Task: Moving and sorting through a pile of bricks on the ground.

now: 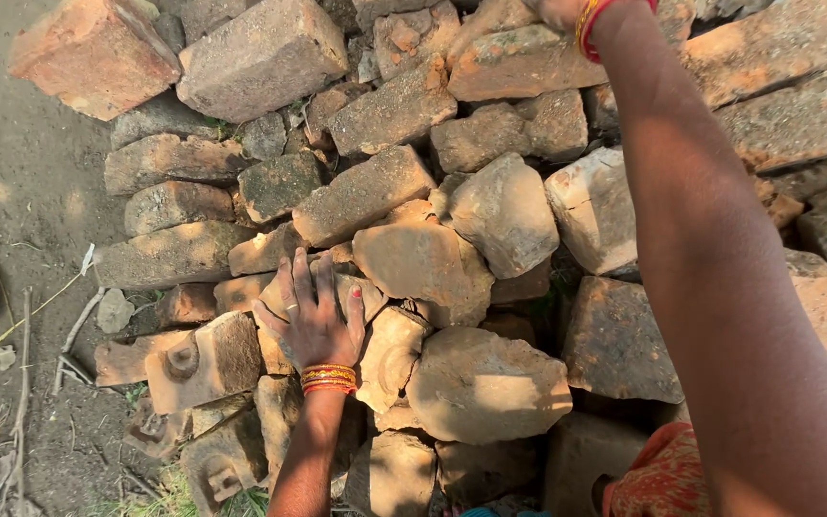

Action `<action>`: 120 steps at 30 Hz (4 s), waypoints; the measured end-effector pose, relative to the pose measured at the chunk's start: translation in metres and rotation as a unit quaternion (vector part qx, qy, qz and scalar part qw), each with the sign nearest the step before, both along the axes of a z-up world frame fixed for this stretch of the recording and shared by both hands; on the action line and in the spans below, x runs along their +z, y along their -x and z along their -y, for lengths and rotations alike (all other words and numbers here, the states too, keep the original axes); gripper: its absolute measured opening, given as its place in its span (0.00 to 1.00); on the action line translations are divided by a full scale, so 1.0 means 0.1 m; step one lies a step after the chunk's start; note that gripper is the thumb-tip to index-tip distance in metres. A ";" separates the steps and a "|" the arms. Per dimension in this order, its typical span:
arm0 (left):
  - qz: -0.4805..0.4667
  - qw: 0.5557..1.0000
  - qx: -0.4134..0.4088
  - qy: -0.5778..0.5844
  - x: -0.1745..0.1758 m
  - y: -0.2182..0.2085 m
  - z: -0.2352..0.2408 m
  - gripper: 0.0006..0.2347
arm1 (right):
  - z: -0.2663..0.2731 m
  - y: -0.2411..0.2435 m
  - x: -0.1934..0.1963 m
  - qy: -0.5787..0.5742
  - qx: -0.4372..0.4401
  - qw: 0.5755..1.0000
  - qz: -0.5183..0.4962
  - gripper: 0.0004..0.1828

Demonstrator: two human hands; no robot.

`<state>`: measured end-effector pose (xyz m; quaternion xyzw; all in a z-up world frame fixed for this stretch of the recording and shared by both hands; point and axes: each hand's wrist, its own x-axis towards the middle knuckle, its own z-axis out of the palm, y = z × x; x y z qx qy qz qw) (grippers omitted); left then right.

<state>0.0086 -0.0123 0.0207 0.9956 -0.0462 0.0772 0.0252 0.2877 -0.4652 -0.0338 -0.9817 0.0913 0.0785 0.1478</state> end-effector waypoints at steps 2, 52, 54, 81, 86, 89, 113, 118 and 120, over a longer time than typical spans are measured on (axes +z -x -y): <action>-0.004 1.000 0.001 -0.002 -0.02 0.00 -0.01 0.25 | -0.10 0.03 0.05 -0.042 -0.003 0.999 -0.013 0.27; 0.044 0.999 -0.002 0.002 -0.09 0.05 -0.03 0.24 | -0.19 1.22 1.98 -0.038 0.082 0.989 0.120 0.48; 0.055 0.998 -0.019 -0.004 -0.11 0.05 -0.05 0.25 | -0.18 1.39 2.32 -0.047 0.021 0.991 0.126 0.44; 0.051 0.988 -0.092 0.110 -0.19 0.14 -0.18 0.26 | 1.02 3.38 1.16 -0.003 0.266 0.954 -0.136 0.58; 0.029 0.950 -0.170 0.260 -0.10 0.36 0.06 0.22 | 1.50 3.63 0.76 -0.036 0.214 0.961 -0.172 0.60; -0.015 0.939 -0.229 0.256 -0.05 0.82 0.43 0.21 | 1.47 3.59 0.67 -0.054 0.143 0.940 -0.304 0.63; -0.001 0.977 -0.191 0.098 0.02 1.07 0.89 0.26 | 1.59 3.43 1.43 -0.016 0.066 0.995 -0.069 0.52; -0.011 0.978 -0.182 0.099 0.01 1.09 0.88 0.26 | 1.64 3.54 0.91 0.053 0.173 0.983 -0.009 0.54; 0.048 0.977 -0.199 0.055 0.00 1.08 0.86 0.26 | 1.67 3.58 0.92 0.099 0.233 0.967 0.024 0.50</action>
